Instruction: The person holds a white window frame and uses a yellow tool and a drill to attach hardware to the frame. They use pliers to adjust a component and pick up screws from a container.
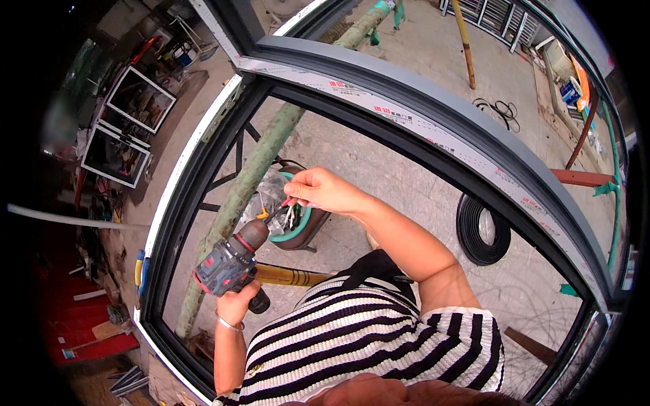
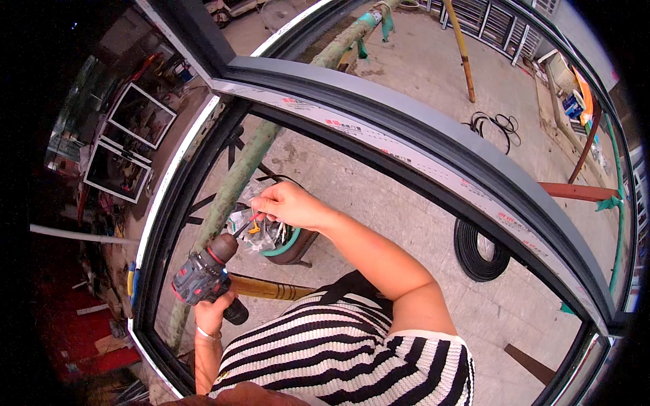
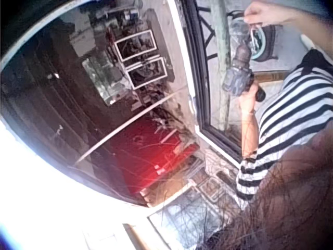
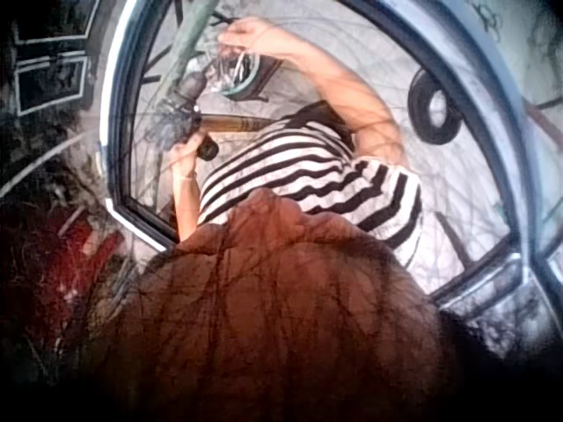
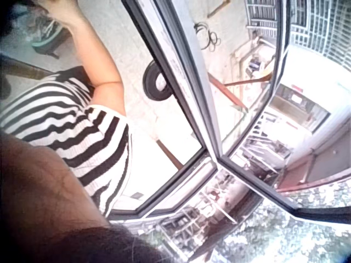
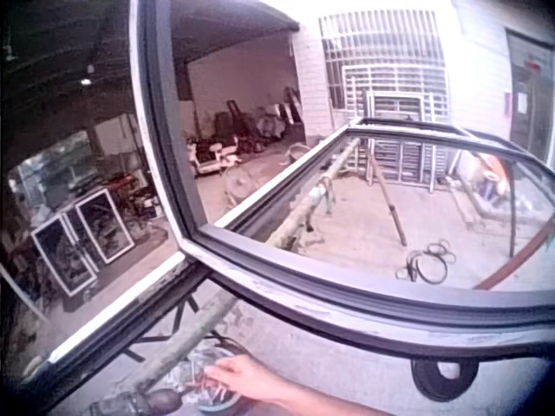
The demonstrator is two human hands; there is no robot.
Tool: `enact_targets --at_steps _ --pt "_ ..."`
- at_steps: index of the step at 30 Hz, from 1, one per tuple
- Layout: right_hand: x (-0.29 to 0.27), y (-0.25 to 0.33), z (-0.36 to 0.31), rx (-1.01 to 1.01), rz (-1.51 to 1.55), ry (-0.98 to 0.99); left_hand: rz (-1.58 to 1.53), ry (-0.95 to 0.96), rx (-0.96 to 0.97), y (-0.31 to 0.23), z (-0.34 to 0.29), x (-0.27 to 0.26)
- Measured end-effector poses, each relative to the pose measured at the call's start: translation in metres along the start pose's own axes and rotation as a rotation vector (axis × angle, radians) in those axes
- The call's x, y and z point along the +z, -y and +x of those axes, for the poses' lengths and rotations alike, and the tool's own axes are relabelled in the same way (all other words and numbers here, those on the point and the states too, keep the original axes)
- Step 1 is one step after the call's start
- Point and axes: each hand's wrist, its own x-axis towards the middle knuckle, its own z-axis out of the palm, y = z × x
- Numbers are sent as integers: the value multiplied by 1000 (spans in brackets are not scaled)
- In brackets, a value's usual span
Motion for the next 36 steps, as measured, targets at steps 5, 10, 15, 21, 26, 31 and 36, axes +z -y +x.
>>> enact_targets --at_steps 5,10,15,21,26,31,36 --pt "10 21 10 18 -29 -72 -43 -2 -11 12 4 -1" --pt "28 43 40 -105 15 -255 -238 39 74 -4 24 26" --pt "31 82 -7 -89 -133 -540 -475 -7 62 -19 56 46" --pt "48 232 -125 -304 -1075 -869 -596 -53 166 -38 100 48" --pt "-64 319 -40 -105 -1447 -628 -727 -42 164 -48 138 56" --pt "-166 255 87 184 -1342 -305 -741 -47 104 -52 159 61" --pt "-149 202 146 305 -1254 -129 -689 -44 67 -54 172 69"
